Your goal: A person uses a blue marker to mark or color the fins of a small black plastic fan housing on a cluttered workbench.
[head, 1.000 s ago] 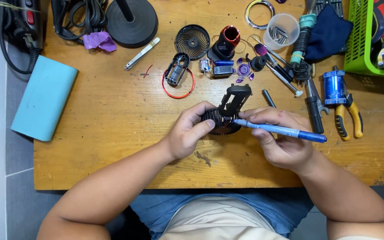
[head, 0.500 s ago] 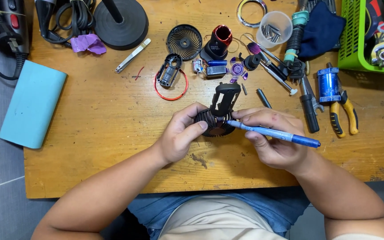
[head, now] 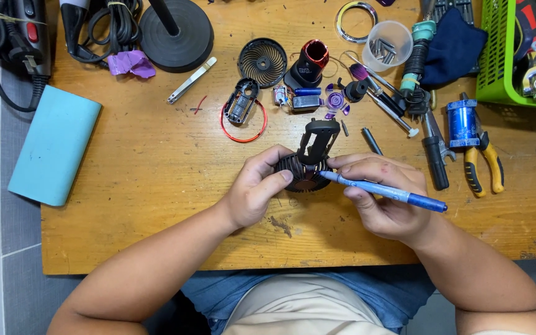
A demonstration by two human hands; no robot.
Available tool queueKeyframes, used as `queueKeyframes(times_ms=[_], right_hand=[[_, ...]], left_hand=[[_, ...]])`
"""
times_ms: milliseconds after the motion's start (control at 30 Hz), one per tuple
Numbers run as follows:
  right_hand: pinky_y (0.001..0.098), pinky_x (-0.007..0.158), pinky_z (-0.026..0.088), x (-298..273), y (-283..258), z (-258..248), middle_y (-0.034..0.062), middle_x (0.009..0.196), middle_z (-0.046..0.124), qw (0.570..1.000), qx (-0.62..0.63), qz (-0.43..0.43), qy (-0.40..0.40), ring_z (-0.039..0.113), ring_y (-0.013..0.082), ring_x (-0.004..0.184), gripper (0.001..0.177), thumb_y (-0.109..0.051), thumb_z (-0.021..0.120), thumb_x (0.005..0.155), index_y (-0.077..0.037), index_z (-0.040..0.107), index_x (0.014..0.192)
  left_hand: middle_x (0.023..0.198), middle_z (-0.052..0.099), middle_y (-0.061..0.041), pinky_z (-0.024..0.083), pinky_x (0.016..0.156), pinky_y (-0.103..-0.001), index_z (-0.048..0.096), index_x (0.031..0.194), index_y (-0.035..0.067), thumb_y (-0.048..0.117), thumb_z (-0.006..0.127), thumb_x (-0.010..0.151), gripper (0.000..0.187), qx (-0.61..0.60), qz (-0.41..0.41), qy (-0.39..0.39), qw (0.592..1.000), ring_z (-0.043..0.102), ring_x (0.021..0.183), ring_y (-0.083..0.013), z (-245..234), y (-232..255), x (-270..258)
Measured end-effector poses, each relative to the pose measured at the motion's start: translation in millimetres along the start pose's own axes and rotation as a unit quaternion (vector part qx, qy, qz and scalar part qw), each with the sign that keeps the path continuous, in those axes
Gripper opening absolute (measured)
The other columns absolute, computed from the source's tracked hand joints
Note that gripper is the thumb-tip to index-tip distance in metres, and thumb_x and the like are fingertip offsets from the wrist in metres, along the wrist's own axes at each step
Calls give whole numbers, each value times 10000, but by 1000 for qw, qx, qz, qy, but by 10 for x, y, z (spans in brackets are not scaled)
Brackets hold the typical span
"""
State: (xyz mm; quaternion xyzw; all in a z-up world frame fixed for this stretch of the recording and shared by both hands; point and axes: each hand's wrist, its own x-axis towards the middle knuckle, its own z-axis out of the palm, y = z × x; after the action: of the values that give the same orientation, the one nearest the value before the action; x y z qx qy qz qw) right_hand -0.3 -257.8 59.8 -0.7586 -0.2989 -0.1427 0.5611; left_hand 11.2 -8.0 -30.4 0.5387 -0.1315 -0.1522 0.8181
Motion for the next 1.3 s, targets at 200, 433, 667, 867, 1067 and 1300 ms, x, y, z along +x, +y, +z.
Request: queueKeyframes(times_ms=[200,433,667,867,1067,1300], right_hand=[[578,849,723,-12,19,-5,239,916,809,1000,-2,-4,-3,885,530,1051,251,-178,704,1108,70,744,1096],[589,853,720,-60,63,-23,243,915,807,1000,-3,-3,-6,881,546,1052,246,-169,707,1104,75,737,1090],[590,850,719,-77,74,-35,235,908,800,1000,-2,-4,-8,881,543,1044,234,-157,709,1102,76,732,1095],[592,853,719,-51,41,-22,236,902,796,1000,-7,2,-7,881,543,1050,243,-167,698,1111,75,727,1099],[604,849,718,-85,77,-25,237,891,787,1000,-1,8,-10,878,549,1035,237,-161,700,1109,73,728,1088],[598,846,721,-65,66,-31,245,894,789,1000,-1,6,-13,879,549,1031,235,-154,701,1102,79,728,1085]], left_hand=[[907,759,-92,572,771,-264,758,1240,-25,136,654,1062,261,-2,0,2,1000,664,911,-127,41,50,-4],[915,739,-76,544,771,-252,758,1217,-17,144,660,1057,247,-1,6,6,1000,638,912,-114,88,110,-14],[917,736,-73,540,763,-246,759,1231,-21,142,657,1054,261,0,7,9,1000,640,908,-108,69,84,0],[894,702,-45,518,749,-240,753,1228,-8,124,658,1048,243,9,-1,3,1000,623,887,-100,52,134,-3],[898,708,-57,519,746,-250,750,1222,-7,110,662,1040,233,12,-2,2,1000,628,893,-109,47,101,-5],[916,713,-65,532,776,-261,755,1227,-8,108,657,1041,239,14,5,-1,1000,625,917,-115,42,116,3]])
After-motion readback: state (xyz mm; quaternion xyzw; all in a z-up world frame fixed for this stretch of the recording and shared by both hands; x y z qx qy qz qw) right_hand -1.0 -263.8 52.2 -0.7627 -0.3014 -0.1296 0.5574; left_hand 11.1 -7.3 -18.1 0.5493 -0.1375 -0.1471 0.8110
